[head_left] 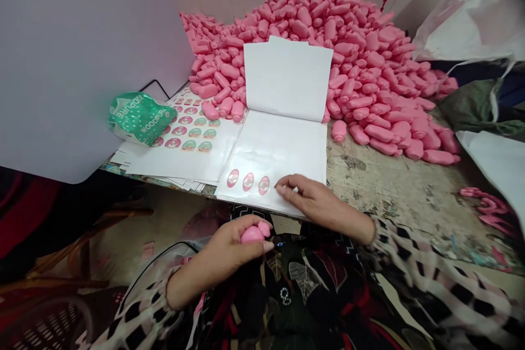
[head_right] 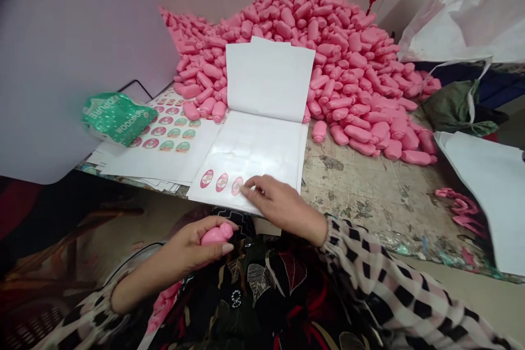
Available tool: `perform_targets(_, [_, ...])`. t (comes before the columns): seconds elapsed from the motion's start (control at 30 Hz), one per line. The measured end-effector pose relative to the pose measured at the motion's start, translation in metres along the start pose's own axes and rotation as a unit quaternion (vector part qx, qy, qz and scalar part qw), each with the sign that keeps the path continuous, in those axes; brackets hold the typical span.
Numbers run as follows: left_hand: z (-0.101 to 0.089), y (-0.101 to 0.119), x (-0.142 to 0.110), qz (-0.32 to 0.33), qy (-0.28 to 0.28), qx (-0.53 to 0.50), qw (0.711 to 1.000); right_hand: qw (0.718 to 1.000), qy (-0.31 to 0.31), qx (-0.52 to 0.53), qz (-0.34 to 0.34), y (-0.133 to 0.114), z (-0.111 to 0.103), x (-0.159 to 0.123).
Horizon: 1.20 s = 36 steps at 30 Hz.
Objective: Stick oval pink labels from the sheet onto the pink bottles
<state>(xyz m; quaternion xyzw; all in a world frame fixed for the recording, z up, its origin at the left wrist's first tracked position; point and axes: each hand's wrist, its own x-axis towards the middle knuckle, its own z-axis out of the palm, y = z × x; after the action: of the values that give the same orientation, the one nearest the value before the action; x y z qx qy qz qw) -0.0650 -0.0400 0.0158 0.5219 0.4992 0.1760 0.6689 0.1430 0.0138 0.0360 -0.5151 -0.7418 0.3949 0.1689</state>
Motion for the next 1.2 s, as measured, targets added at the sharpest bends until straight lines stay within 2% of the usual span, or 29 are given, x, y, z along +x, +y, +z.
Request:
perform_targets(0.03, [-0.002, -0.004, 0.0, -0.013, 0.025, -0.023, 0.999, 0.996, 0.049, -0.079, 0.001, 0.005, 0.001, 0.006])
perform_targets(0.1, [-0.005, -0.009, 0.001, -0.002, 0.086, -0.028, 0.996, 0.972, 0.101, -0.212, -0.005, 0.011, 0.005, 0.017])
perform_targets(0.17, [-0.007, -0.01, 0.003, 0.047, 0.166, 0.054, 0.983, 0.952, 0.112, -0.284, -0.019, 0.014, 0.011, 0.024])
perform_targets(0.23, [-0.008, -0.01, 0.007, 0.114, 0.231, 0.182, 0.949, 0.942, 0.112, -0.315, -0.03, 0.015, 0.017, 0.028])
perform_targets(0.27, [-0.008, -0.01, 0.009, 0.147, 0.244, 0.239, 0.928, 0.938, 0.112, -0.325, -0.033, 0.015, 0.02, 0.03])
perform_targets(0.33, [-0.006, -0.011, 0.014, 0.194, 0.238, 0.323, 0.895, 0.932, 0.115, -0.342, -0.033, 0.015, 0.024, 0.032])
perform_targets(0.4, [-0.003, -0.015, 0.018, 0.205, 0.216, 0.383, 0.875, 0.927, 0.119, -0.355, -0.031, 0.016, 0.026, 0.034])
perform_targets(0.63, [0.009, -0.027, 0.021, 0.135, 0.181, 0.494, 0.84, 0.926, 0.112, -0.359, -0.032, 0.016, 0.026, 0.035])
perform_targets(0.9, [0.012, -0.03, 0.025, 0.121, 0.189, 0.513, 0.829, 0.948, 0.094, -0.302, -0.029, 0.017, 0.027, 0.033])
perform_targets(1.2, [0.012, -0.035, 0.027, 0.126, 0.187, 0.516, 0.827, 0.97, 0.164, -0.179, -0.011, 0.027, 0.047, 0.027])
